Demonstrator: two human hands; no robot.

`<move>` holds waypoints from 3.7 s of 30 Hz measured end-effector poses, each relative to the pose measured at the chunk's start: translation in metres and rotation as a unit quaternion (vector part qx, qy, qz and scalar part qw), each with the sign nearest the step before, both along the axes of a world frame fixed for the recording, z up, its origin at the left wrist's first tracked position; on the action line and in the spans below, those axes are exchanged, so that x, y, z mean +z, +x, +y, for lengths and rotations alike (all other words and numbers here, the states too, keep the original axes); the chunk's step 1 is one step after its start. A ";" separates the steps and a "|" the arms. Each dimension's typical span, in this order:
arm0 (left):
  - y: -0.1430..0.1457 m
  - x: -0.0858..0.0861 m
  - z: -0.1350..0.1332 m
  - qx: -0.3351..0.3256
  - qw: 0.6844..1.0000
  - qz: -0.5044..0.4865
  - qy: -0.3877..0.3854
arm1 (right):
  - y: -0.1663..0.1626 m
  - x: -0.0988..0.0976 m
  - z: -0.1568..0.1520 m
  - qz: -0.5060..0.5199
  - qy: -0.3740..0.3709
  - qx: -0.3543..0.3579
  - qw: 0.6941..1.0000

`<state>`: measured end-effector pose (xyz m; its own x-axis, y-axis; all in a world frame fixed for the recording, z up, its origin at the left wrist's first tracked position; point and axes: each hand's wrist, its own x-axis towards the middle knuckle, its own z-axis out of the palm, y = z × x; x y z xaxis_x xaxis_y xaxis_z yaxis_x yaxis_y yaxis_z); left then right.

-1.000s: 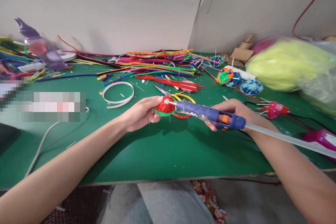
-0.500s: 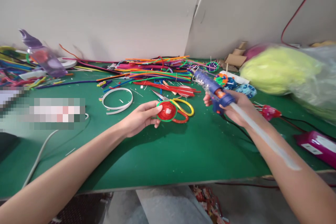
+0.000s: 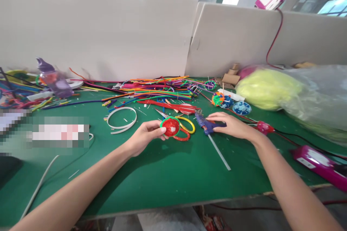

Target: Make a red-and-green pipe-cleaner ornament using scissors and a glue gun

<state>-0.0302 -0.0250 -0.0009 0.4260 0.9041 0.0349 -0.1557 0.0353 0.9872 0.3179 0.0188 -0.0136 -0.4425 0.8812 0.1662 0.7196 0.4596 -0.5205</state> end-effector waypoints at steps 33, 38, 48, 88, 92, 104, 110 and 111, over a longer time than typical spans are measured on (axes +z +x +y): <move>0.003 -0.008 0.005 0.014 0.998 -0.038 -0.049 | -0.132 0.021 -0.022 0.449 -0.284 0.031 0.847; 0.002 -0.006 0.005 0.037 0.999 0.004 -0.001 | -0.132 0.022 -0.023 0.468 -0.318 0.027 0.824; 0.003 -0.009 0.007 0.048 0.996 0.049 0.051 | -0.129 0.020 -0.023 0.447 -0.292 0.042 0.845; 0.005 -0.006 0.006 0.036 0.999 -0.007 -0.007 | -0.138 0.028 -0.042 0.388 -0.060 0.056 0.918; 0.004 -0.007 0.006 0.028 1.000 -0.004 -0.003 | -0.137 0.026 -0.040 0.397 -0.089 0.075 0.910; 0.004 -0.009 0.008 0.004 1.000 -0.005 0.002 | -0.135 0.020 -0.036 0.411 -0.150 0.122 0.891; 0.002 -0.009 0.008 -0.012 1.000 -0.013 -0.012 | -0.135 0.024 -0.037 0.400 -0.119 0.099 0.903; 0.002 -0.009 0.008 -0.016 1.000 -0.017 -0.013 | -0.135 0.024 -0.037 0.399 -0.120 0.097 0.904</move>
<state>-0.0286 -0.0173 -0.0100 0.4542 0.8905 0.0258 -0.1871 0.0670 0.9800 0.1826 -0.0180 0.0106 -0.4160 0.8531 0.3149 -0.0112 0.3415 -0.9398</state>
